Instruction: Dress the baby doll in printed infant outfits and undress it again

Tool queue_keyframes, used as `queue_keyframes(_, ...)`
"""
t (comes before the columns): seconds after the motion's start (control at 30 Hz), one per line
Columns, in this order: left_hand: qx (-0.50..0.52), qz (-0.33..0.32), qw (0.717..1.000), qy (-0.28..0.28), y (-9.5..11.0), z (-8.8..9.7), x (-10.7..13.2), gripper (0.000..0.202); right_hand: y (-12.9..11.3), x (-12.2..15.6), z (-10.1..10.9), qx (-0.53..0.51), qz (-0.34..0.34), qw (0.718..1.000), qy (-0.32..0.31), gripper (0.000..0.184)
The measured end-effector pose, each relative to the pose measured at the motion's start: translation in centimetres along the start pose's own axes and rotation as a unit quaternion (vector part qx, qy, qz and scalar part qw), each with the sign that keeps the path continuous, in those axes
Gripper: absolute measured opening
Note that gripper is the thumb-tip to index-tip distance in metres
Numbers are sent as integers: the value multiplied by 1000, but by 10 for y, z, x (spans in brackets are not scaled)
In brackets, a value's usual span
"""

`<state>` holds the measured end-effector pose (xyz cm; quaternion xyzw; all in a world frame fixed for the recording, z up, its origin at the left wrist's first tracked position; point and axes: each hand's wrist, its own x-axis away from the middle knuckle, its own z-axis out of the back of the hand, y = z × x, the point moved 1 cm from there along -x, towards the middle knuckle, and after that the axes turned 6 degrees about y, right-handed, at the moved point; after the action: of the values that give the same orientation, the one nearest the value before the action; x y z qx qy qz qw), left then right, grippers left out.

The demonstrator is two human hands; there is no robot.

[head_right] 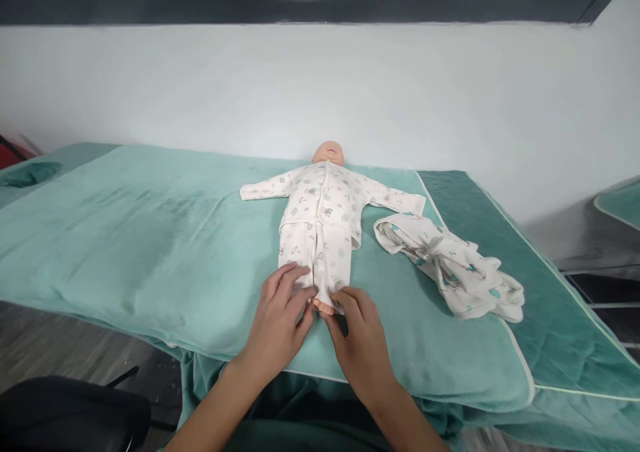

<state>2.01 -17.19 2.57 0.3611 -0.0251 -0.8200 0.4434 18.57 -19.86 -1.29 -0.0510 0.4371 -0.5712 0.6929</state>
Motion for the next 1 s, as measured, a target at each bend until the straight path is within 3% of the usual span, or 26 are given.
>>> queue_keyframes(0.13,29,6,1000,10,0,-1,-3,12,-2,-3,4,-35,-17,999,2,16)
queue_keyframes(0.33,88,13,992,84,5,2,3,16,-5,-6,16,-60,5,998,10,8)
queue_keyframes(0.5,52,17,995,89,1,-1,16,18,-8,-2,23,-52,35,998,-25,11)
queue_keyframes(0.77,42,-2,995,94,-4,-7,30,22,2,8,20,-69,10,996,-58,8)
queue_keyframes(1.0,123,47,977,168,-11,-1,34,27,12,12,22,-66,-5,995,-67,10)
